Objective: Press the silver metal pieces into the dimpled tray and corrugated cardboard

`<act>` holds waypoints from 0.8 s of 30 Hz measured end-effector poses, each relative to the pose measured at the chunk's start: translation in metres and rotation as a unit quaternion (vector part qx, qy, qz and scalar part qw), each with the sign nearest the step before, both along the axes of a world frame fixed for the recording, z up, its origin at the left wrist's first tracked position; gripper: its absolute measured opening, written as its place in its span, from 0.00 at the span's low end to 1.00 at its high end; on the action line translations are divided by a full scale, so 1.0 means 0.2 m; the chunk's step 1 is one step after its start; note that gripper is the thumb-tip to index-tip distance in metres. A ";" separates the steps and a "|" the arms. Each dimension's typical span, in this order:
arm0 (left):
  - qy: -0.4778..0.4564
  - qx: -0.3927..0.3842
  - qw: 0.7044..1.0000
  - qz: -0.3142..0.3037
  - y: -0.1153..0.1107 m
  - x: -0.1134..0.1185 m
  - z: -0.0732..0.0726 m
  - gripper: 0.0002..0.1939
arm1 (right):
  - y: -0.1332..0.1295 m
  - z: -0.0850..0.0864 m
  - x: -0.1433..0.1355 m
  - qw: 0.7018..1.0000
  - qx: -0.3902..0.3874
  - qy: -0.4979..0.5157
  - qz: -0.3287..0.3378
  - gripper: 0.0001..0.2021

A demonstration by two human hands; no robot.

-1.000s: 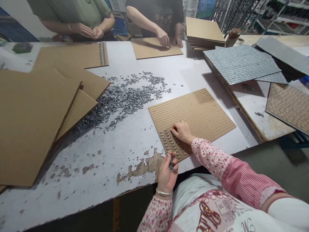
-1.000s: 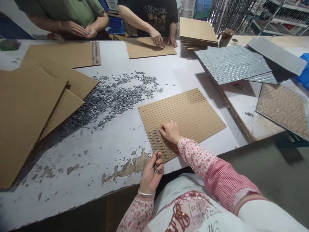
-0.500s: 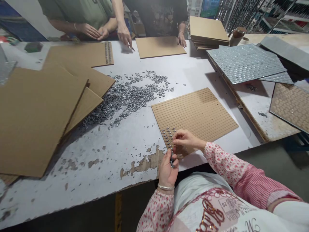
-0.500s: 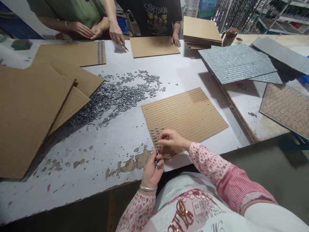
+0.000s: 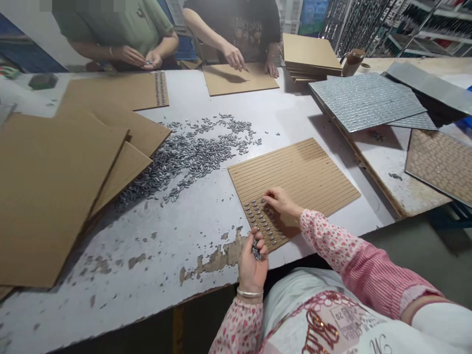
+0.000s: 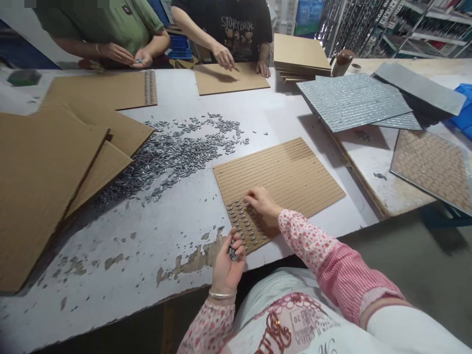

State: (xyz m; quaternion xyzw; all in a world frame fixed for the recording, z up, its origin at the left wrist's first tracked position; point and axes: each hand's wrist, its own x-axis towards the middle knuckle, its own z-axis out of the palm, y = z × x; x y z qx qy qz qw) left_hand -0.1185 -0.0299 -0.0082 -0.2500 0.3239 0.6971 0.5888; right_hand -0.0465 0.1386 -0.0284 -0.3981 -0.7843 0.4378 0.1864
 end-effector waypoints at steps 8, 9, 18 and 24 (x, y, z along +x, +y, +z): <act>-0.012 0.017 1.000 0.010 -0.05 -0.08 0.01 0.10 | 0.07 -0.05 -0.07 0.961 0.184 -0.206 0.024 0.09; 0.017 0.025 1.000 0.003 -0.06 -0.10 0.00 0.08 | 0.07 -0.05 -0.06 0.959 0.189 -0.207 0.025 0.09; 0.687 -0.157 0.684 -0.189 0.07 -0.47 -0.08 0.13 | 0.09 -0.09 -0.06 0.968 0.182 -0.174 0.015 0.07; 0.782 -0.207 0.453 -0.373 0.20 -0.51 -0.14 0.11 | 0.07 -0.13 0.03 0.992 0.117 -0.017 -0.044 0.06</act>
